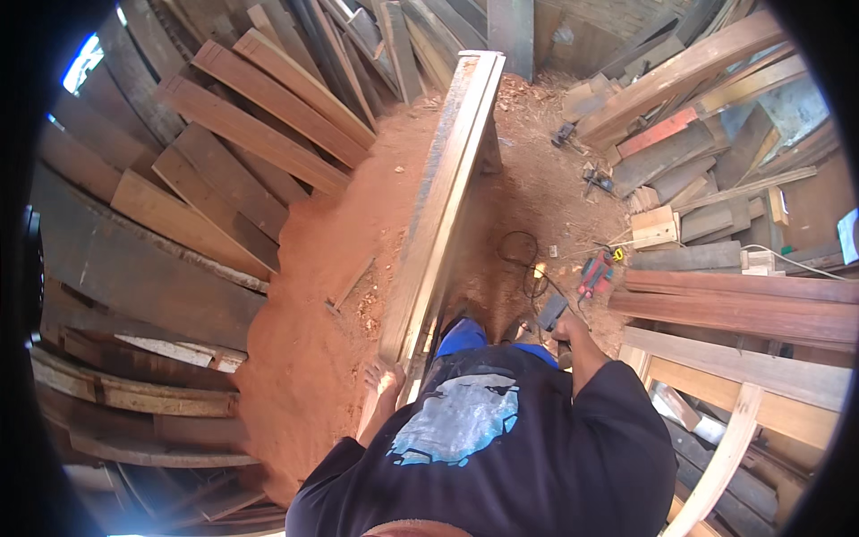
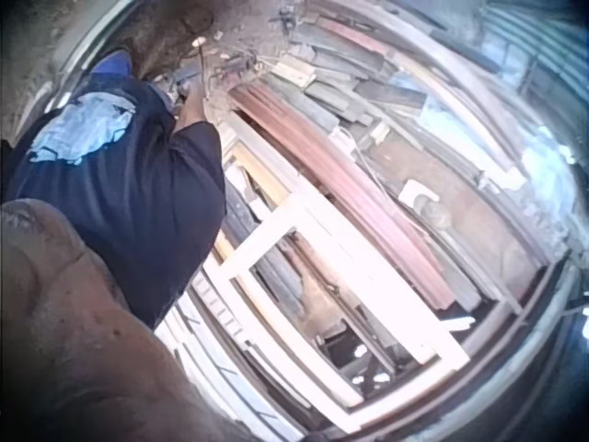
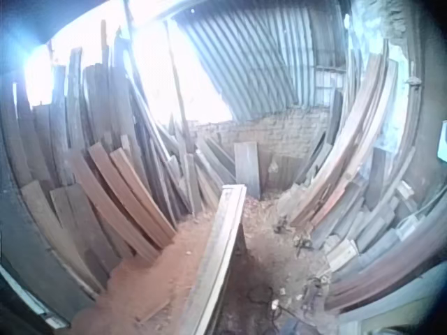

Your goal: The person uses a hand axe to shape a small piece of wood, then uses a power sander to smooth a long wooden plank. The person repeatedly strikes the wood with the axe and then sands the plank with the sander.

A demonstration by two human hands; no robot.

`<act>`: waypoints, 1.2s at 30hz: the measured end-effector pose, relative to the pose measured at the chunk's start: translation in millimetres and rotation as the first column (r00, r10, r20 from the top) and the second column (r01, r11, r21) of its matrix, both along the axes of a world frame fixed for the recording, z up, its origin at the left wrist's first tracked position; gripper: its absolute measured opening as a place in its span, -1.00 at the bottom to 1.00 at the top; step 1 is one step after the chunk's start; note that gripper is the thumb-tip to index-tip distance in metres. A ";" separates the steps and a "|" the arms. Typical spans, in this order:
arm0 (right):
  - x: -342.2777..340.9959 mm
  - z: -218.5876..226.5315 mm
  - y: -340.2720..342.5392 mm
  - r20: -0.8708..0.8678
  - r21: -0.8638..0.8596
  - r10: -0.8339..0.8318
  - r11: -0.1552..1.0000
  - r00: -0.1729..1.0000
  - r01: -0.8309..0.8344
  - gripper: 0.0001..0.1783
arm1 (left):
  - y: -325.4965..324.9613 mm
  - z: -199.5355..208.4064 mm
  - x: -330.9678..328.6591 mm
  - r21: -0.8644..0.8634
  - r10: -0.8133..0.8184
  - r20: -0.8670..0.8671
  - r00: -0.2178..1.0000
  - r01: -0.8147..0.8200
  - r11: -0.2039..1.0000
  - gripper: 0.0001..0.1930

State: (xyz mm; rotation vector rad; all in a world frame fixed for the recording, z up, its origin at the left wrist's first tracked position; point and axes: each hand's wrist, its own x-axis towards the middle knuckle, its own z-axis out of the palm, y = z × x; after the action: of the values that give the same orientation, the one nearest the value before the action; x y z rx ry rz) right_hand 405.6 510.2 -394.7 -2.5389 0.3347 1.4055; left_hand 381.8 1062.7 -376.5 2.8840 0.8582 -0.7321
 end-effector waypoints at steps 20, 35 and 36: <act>201.6 26.7 -35.8 0.148 -0.009 -0.102 0.994 0.984 0.105 -0.35 | -48.9 7.6 283.3 -0.702 0.014 0.097 0.995 0.059 0.710 -0.35; 442.8 52.1 -179.1 0.386 -0.142 -0.292 0.918 0.875 0.369 -0.45 | -87.3 -5.4 250.8 -0.490 0.220 0.055 0.974 -0.166 0.856 -0.05; 468.4 70.9 -181.5 0.389 -0.161 -0.312 0.904 0.867 0.397 -0.45 | -96.1 -0.9 258.4 -0.477 0.248 0.048 0.968 -0.196 0.857 -0.04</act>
State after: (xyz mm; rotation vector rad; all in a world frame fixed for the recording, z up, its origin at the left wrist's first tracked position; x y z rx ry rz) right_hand 874.0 328.7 -323.9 -2.6611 0.8972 0.7901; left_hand 640.2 966.6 -377.4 2.3254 0.8429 -0.6450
